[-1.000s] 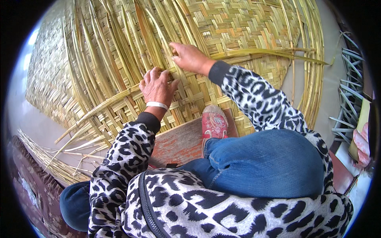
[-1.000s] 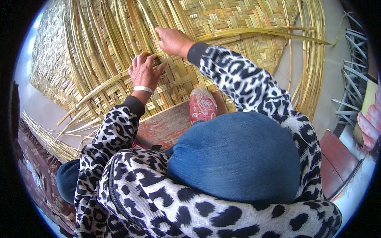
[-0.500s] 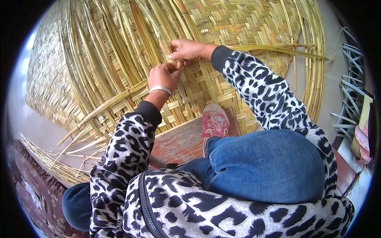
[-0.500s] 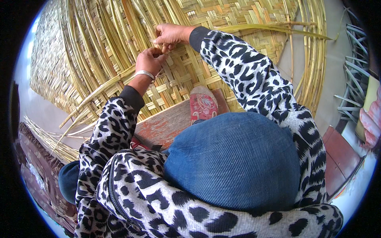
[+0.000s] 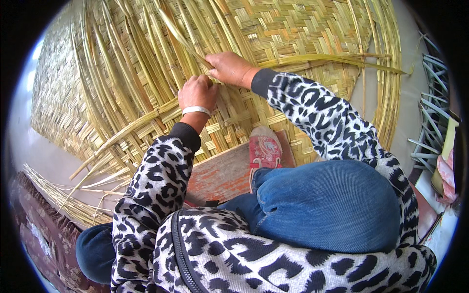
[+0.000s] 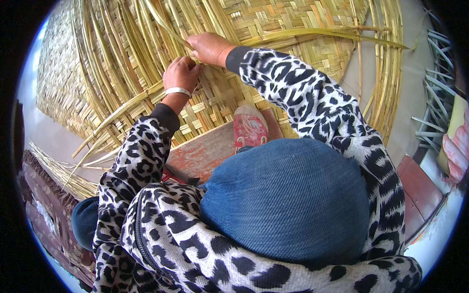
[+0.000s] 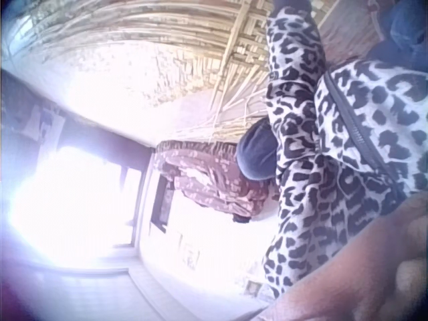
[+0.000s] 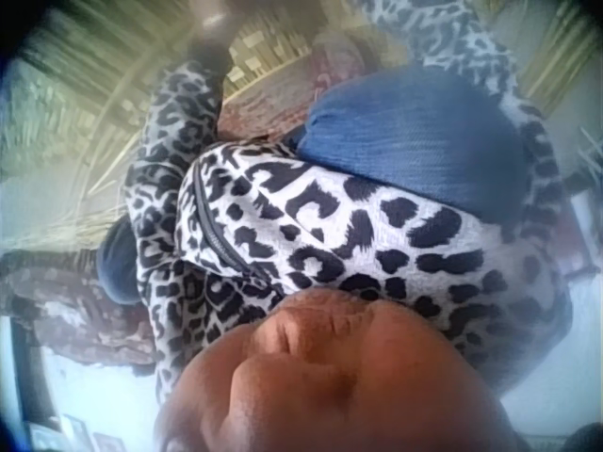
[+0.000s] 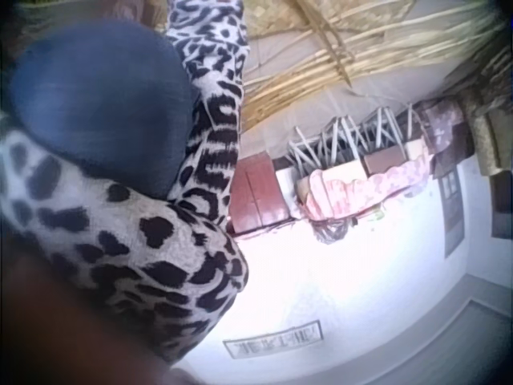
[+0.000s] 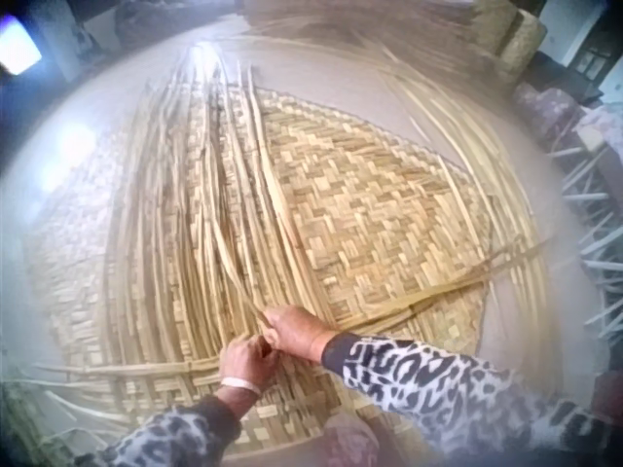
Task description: The person weaves a large flat basket by hand, interlacing long bamboo strips over and under existing strands. They repeatedly pull new strips through the weave and press them into place to tighten the pattern.
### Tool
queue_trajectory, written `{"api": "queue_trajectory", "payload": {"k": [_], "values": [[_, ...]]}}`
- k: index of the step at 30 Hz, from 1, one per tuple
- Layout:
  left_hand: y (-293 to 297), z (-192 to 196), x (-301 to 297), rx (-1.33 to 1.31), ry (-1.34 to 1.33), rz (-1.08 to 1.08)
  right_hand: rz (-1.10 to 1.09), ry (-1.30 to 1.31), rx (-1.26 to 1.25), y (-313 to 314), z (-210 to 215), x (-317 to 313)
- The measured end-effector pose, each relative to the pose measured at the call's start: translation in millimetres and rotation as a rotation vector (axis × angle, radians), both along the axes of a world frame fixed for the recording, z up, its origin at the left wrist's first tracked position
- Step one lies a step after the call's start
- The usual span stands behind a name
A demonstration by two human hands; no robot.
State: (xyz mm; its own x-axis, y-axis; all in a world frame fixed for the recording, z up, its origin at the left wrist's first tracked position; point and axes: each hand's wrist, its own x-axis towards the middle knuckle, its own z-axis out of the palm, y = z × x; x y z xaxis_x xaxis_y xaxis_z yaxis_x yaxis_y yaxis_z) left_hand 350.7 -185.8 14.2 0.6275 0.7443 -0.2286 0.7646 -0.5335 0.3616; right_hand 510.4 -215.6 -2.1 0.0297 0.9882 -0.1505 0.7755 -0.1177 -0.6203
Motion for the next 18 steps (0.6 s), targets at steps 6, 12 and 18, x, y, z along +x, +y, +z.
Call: {"api": "queue_trajectory", "payload": {"k": [6, 12, 18], "values": [[6, -1, -83, -0.052, -0.323, 0.520, -0.274, 0.052, 0.207, -12, -7, -11], [58, -8, -181, -0.408, -0.695, 1.504, -0.167, 0.021, 0.311, -17, 13, -43], [88, 3, -216, -0.696, -0.863, 1.698, 0.356, 0.063, 0.131, 13, 23, -105]]}}
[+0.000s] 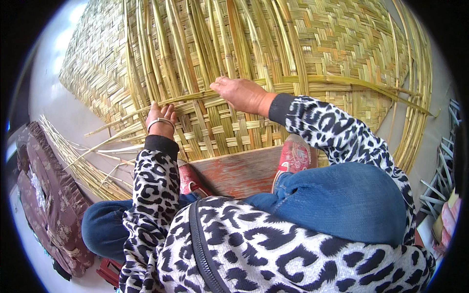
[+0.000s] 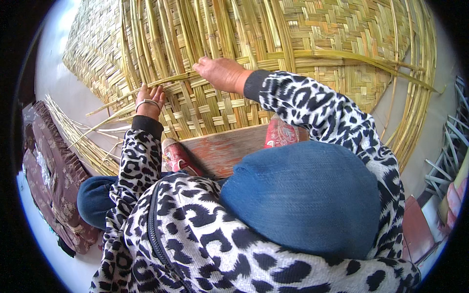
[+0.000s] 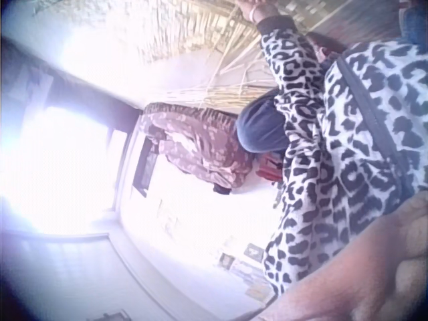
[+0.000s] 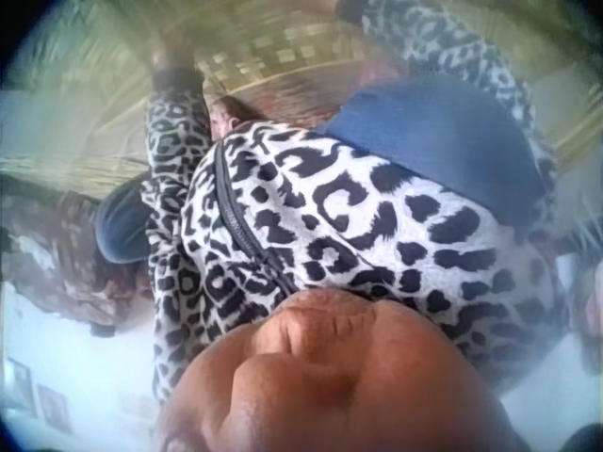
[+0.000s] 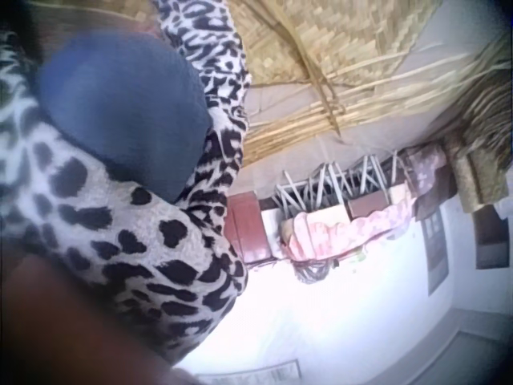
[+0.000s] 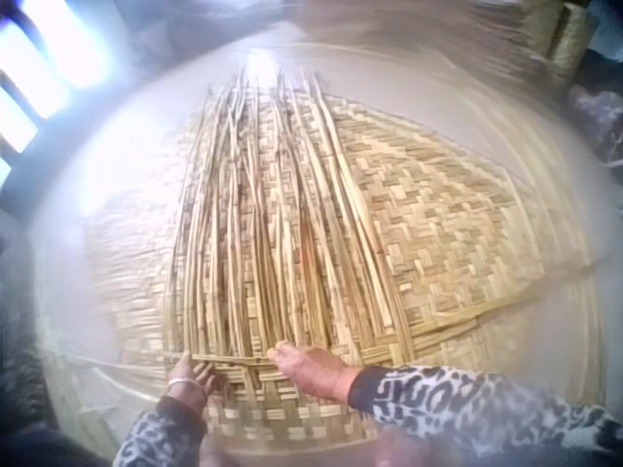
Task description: The person weaves a large flat basket by hand, interlacing long bamboo strips over and under existing strands. They repeatedly pull new strips through the weave and press them into place to tighten the pattern.
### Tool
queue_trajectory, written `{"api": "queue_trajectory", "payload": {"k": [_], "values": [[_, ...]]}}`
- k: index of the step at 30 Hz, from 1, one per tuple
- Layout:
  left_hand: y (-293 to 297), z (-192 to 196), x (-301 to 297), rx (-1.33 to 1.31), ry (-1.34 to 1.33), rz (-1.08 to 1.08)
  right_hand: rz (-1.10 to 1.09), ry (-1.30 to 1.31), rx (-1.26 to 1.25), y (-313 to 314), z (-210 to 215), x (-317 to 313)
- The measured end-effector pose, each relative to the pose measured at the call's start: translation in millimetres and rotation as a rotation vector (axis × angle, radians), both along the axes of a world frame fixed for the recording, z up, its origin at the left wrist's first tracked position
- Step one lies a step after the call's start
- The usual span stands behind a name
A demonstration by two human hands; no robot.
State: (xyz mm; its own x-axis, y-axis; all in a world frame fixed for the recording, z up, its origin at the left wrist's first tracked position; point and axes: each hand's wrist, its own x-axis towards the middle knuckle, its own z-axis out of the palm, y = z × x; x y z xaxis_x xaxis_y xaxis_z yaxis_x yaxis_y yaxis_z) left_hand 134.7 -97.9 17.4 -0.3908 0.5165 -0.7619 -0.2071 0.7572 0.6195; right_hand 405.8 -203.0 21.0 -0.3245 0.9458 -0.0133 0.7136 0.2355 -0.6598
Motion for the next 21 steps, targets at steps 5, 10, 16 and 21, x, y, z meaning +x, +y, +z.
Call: {"api": "queue_trajectory", "payload": {"k": [5, 10, 16, 21], "values": [[13, 22, 1, 0.091, -0.257, 0.132, -0.011, -0.039, -0.169, 23, 2, -14], [33, 54, 38, 0.297, -0.127, -0.198, -0.136, -0.005, -0.202, 21, 8, -18], [47, 37, 92, 0.299, -0.014, -0.999, -0.349, 0.173, -0.146, 19, 13, -16], [76, -12, 92, 0.245, 0.465, -1.343, -0.464, 0.270, -0.143, 13, 15, -16]]}}
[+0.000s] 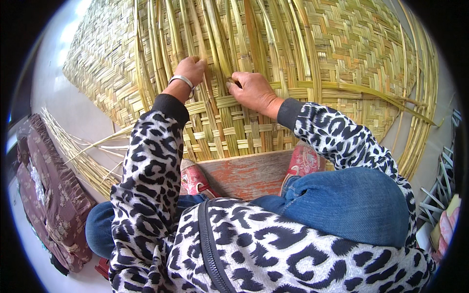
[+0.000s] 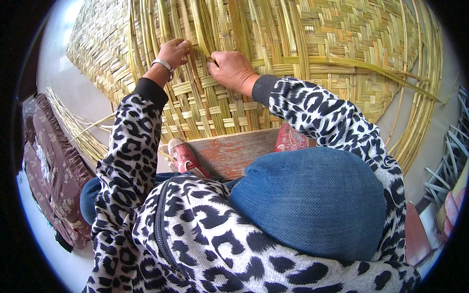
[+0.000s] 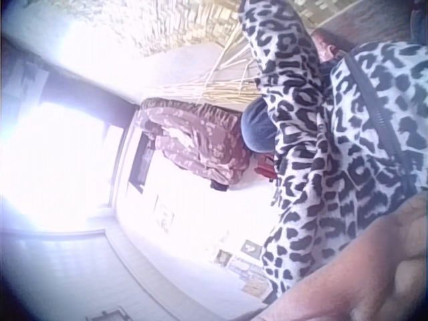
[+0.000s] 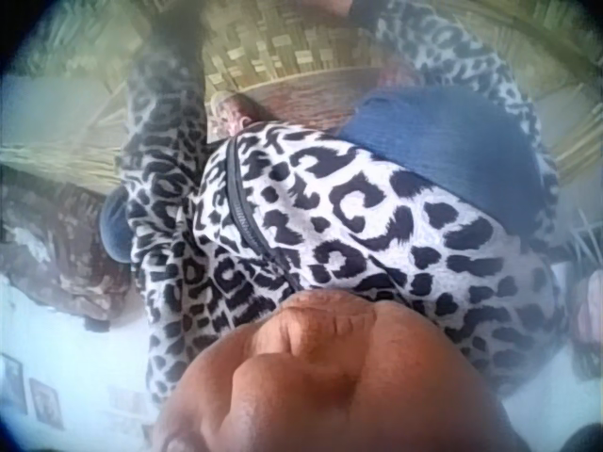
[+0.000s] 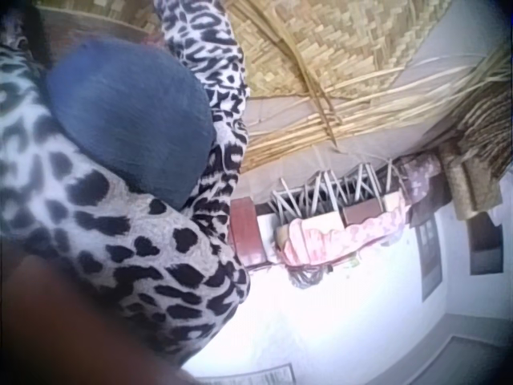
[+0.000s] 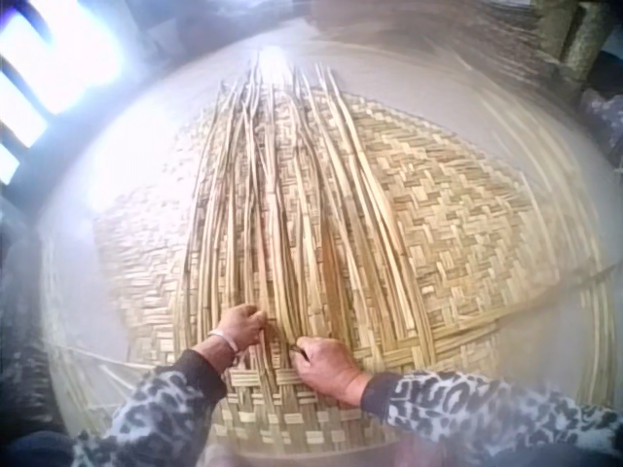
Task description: The person weaves a large flat basket by hand, interlacing long bamboo strips over and under existing strands. They repeatedly pull new strips through the weave and press them into place to tighten the pattern.
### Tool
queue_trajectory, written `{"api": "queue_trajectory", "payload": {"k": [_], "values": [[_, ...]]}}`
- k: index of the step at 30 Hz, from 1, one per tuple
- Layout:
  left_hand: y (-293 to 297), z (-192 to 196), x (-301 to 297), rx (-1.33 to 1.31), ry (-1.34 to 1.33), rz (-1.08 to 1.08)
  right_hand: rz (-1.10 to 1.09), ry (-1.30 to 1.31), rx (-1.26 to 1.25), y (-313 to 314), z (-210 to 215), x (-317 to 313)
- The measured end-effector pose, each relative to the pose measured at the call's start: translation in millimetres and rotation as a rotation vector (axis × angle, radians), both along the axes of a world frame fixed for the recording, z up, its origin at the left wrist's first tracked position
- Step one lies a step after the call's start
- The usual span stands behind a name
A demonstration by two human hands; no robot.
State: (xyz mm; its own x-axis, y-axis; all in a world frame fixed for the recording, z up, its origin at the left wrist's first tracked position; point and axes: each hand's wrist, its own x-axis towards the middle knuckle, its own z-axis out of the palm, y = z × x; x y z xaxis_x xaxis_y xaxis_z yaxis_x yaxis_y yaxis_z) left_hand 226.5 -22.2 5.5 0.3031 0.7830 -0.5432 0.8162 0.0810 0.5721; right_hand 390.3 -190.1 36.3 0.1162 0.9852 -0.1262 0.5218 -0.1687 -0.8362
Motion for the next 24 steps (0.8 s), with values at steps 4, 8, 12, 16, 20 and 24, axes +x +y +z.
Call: {"api": "queue_trajectory", "payload": {"k": [4, 8, 12, 16, 20, 24], "values": [[14, -10, 9, 0.100, 0.303, -0.182, -0.031, 0.026, 0.020, -4, 1, 1], [7, 9, 15, -0.119, 0.007, 0.135, -0.051, 0.082, 0.056, -6, 2, 2], [0, 26, 8, -0.077, -0.206, 0.149, -0.054, 0.107, 0.032, -7, 3, 3], [-3, 25, 1, 0.050, -0.003, 0.189, -0.034, 0.151, -0.035, -7, 2, 5], [-12, 22, -8, -0.020, 0.049, 0.085, -0.034, 0.168, -0.030, -7, -2, 4], [-15, 32, -15, -0.171, 0.040, 0.059, -0.042, 0.194, -0.046, -6, -7, 3]]}}
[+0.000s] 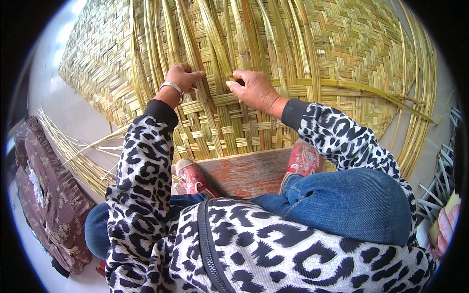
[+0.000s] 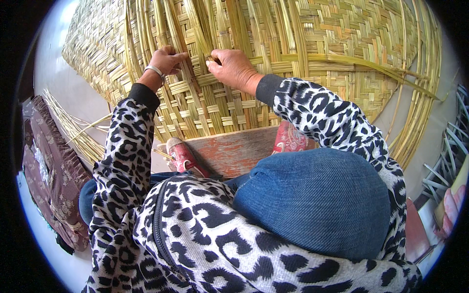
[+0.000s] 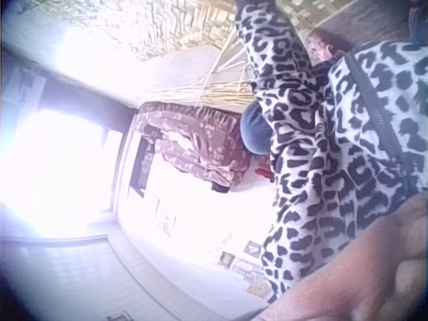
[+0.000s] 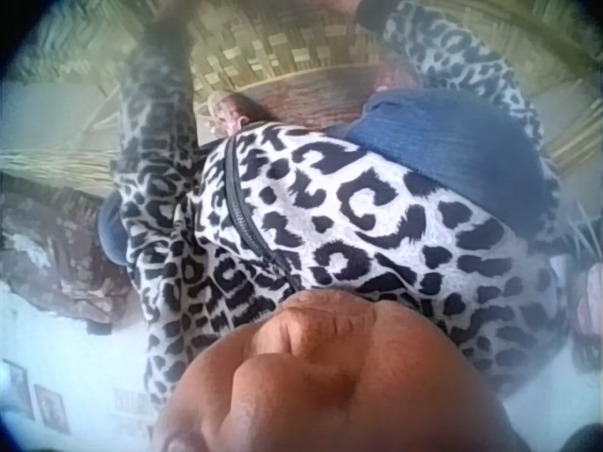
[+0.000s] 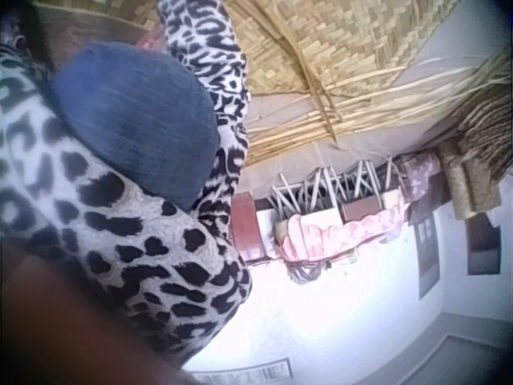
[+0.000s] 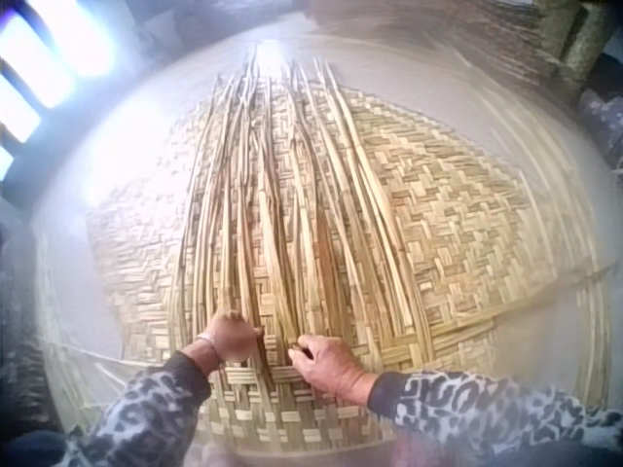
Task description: The person weaves a large flat basket by hand, interlacing long bamboo strips over and under existing strands. They repeatedly pull new strips through the weave and press them into place to tighten the pattern.
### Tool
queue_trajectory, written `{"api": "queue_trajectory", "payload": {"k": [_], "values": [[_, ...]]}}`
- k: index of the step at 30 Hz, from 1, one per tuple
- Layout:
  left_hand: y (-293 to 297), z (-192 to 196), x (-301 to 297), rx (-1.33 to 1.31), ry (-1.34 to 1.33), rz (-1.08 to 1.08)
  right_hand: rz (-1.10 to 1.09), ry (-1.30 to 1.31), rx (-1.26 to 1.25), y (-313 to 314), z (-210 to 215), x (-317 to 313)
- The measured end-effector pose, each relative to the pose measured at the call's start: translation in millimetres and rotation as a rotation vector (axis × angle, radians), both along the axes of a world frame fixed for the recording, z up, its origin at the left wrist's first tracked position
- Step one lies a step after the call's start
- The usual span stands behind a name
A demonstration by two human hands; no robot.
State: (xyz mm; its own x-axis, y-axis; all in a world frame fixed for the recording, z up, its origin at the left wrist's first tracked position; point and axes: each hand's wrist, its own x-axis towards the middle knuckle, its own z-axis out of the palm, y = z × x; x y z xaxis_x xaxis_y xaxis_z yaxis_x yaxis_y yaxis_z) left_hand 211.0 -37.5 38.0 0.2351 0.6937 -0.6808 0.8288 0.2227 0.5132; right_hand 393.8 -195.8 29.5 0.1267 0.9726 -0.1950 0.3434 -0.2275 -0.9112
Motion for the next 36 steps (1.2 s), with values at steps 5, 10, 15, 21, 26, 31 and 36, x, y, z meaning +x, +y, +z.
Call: {"api": "queue_trajectory", "payload": {"k": [5, 10, 15, 21, 26, 31, 36], "values": [[-2, 11, -10, -0.051, -0.030, 0.058, 0.013, 0.011, -0.031, 0, -3, 1], [1, 3, -15, -0.093, -0.092, 0.077, 0.013, -0.002, -0.043, 0, -6, 1], [-18, -1, -10, 0.559, 0.216, -0.344, -0.014, 0.045, -0.001, -2, -6, -1], [-13, -21, 5, 0.484, 0.116, -0.320, -0.034, 0.021, -0.021, -4, 0, -1], [12, -20, 21, 0.163, -0.379, 0.147, -0.031, -0.052, 0.009, -3, 6, 0], [16, 3, 49, -0.113, -0.082, 0.023, -0.020, -0.063, 0.003, -4, 13, 0], [20, 3, 48, -0.305, -0.101, 0.155, -0.025, -0.041, -0.001, -6, 13, 1]]}}
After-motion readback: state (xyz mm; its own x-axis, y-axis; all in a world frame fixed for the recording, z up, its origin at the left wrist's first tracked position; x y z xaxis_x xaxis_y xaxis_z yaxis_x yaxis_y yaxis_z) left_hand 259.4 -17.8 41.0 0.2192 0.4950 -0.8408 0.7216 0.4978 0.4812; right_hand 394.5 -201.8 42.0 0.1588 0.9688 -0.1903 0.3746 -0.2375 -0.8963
